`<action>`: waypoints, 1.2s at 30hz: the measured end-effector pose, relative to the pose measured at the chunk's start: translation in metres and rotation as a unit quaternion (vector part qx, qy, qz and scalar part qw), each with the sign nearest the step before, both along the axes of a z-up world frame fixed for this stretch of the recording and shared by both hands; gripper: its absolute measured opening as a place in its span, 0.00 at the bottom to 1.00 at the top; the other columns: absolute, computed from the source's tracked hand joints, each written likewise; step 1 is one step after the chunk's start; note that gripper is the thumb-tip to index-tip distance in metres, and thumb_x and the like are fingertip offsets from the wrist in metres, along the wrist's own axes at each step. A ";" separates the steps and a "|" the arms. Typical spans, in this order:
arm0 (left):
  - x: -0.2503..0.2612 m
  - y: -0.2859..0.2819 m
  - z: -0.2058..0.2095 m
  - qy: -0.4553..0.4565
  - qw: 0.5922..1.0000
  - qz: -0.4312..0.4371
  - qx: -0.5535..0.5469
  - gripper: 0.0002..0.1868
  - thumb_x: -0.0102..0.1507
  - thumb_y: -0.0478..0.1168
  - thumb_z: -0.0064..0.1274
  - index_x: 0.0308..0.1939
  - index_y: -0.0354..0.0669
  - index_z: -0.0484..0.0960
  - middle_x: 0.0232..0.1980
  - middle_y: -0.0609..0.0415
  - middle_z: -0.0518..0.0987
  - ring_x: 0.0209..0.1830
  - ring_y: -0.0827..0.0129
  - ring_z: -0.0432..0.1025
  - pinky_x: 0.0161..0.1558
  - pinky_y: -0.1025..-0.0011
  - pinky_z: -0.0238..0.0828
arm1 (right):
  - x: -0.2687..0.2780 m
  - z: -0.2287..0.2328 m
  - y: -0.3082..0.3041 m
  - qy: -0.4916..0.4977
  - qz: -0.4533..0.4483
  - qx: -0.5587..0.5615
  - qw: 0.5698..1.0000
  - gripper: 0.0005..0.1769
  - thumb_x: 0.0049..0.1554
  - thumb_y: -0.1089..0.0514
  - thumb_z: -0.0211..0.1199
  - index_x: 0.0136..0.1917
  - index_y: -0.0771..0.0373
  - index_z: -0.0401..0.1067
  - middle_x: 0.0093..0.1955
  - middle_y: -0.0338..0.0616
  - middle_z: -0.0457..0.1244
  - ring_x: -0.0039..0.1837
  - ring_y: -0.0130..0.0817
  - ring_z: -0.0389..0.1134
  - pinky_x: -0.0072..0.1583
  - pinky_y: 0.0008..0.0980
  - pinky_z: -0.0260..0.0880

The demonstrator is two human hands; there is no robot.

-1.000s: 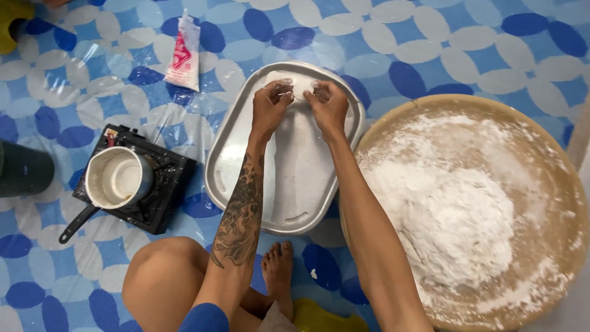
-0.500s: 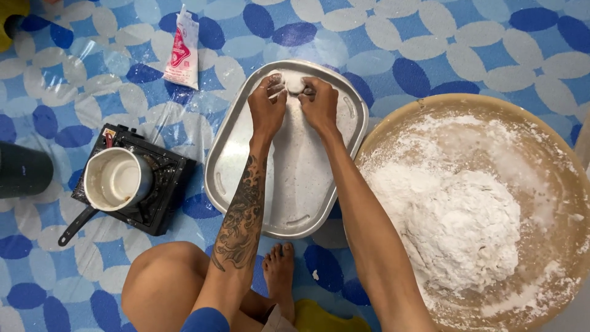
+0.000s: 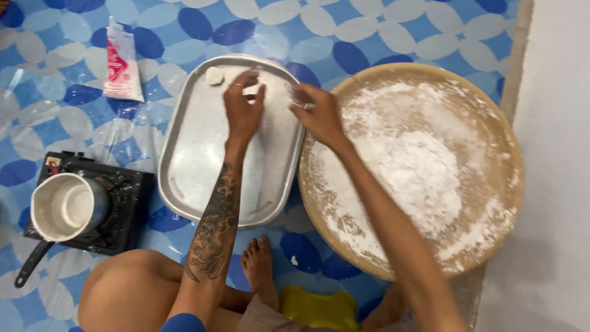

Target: Forming small balls of dough from a mixture in a large bowl and arranging them on a metal tray.

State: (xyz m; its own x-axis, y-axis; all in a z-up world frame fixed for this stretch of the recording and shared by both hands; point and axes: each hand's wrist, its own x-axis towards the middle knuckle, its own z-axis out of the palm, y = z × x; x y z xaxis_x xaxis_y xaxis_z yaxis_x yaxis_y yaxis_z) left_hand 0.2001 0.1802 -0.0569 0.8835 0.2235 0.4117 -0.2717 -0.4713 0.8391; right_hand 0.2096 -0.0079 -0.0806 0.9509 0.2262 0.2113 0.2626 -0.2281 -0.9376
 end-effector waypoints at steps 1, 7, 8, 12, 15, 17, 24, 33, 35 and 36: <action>-0.002 -0.016 -0.004 0.000 1.000 -0.004 -0.003 0.15 0.61 0.25 0.59 0.52 0.33 0.80 0.50 0.37 0.81 0.50 0.46 0.79 0.36 0.63 0.84 | -0.011 0.008 -0.027 0.000 -0.004 -0.003 1.000 0.23 0.54 0.65 0.71 0.63 0.57 0.75 0.56 0.50 0.71 0.60 0.48 0.73 0.53 0.42 0.78; -0.060 -0.127 -0.006 0.019 0.972 -0.216 0.094 0.11 0.62 0.37 0.63 0.45 0.36 0.86 0.48 0.42 0.83 0.52 0.48 0.77 0.46 0.56 0.80 | -0.102 0.074 -0.188 0.022 0.003 -0.149 0.989 0.15 0.58 0.66 0.69 0.59 0.65 0.76 0.51 0.56 0.70 0.56 0.51 0.73 0.52 0.46 0.76; -0.076 -0.143 -0.004 0.035 0.955 -0.277 0.099 0.16 0.62 0.38 0.62 0.52 0.37 0.82 0.51 0.41 0.82 0.54 0.48 0.76 0.51 0.53 0.77 | -0.117 0.088 -0.208 0.029 -0.013 -0.190 0.981 0.15 0.57 0.67 0.69 0.59 0.67 0.77 0.50 0.60 0.70 0.56 0.55 0.72 0.51 0.46 0.76; -0.098 -0.172 -0.024 0.053 0.928 -0.340 0.143 0.20 0.64 0.40 0.57 0.60 0.44 0.79 0.57 0.43 0.80 0.62 0.46 0.73 0.60 0.50 0.72 | -0.172 0.121 -0.253 0.056 -0.050 -0.260 0.963 0.17 0.56 0.68 0.69 0.59 0.70 0.77 0.50 0.65 0.70 0.55 0.60 0.72 0.50 0.46 0.76; -0.087 -0.145 -0.041 -0.052 0.968 -0.237 0.070 0.15 0.62 0.33 0.63 0.53 0.39 0.83 0.51 0.45 0.82 0.54 0.54 0.77 0.56 0.61 0.75 | -0.184 0.113 -0.252 0.051 -0.037 -0.264 0.962 0.16 0.56 0.69 0.68 0.59 0.69 0.78 0.51 0.62 0.71 0.55 0.59 0.73 0.52 0.45 0.77; -0.085 -0.130 -0.033 0.022 0.972 -0.215 0.090 0.15 0.62 0.33 0.61 0.53 0.41 0.83 0.49 0.47 0.83 0.51 0.55 0.79 0.47 0.66 0.79 | -0.177 0.106 -0.227 0.037 -0.010 -0.250 0.968 0.16 0.57 0.68 0.67 0.59 0.70 0.77 0.51 0.64 0.70 0.54 0.60 0.73 0.51 0.46 0.77; -0.101 -0.113 0.006 0.114 0.973 -0.184 0.080 0.15 0.61 0.29 0.59 0.52 0.33 0.83 0.45 0.35 0.83 0.45 0.46 0.80 0.37 0.64 0.84 | -0.095 0.045 -0.142 0.012 0.124 -0.459 0.880 0.26 0.57 0.62 0.67 0.69 0.62 0.71 0.57 0.61 0.67 0.57 0.61 0.71 0.54 0.55 0.76; -0.098 -0.102 0.007 0.100 0.974 -0.195 0.062 0.12 0.63 0.31 0.59 0.50 0.30 0.82 0.47 0.33 0.81 0.47 0.44 0.80 0.38 0.61 0.84 | -0.062 -0.068 -0.105 0.020 0.113 -0.528 0.841 0.27 0.58 0.55 0.68 0.69 0.62 0.72 0.63 0.66 0.63 0.63 0.65 0.68 0.55 0.67 0.73; -0.094 -0.103 0.020 0.111 0.973 -0.193 0.061 0.13 0.63 0.31 0.58 0.52 0.31 0.82 0.47 0.34 0.82 0.48 0.44 0.80 0.40 0.60 0.84 | -0.065 -0.050 -0.098 0.003 0.095 -0.539 0.837 0.26 0.56 0.56 0.70 0.66 0.63 0.74 0.58 0.61 0.64 0.59 0.60 0.70 0.53 0.60 0.75; -0.102 -0.102 0.023 0.141 0.970 -0.188 0.058 0.15 0.63 0.30 0.57 0.53 0.33 0.82 0.47 0.35 0.82 0.48 0.44 0.79 0.42 0.59 0.83 | -0.076 -0.046 -0.093 -0.001 0.091 -0.545 0.833 0.24 0.54 0.56 0.71 0.63 0.63 0.76 0.53 0.56 0.64 0.56 0.55 0.72 0.51 0.54 0.78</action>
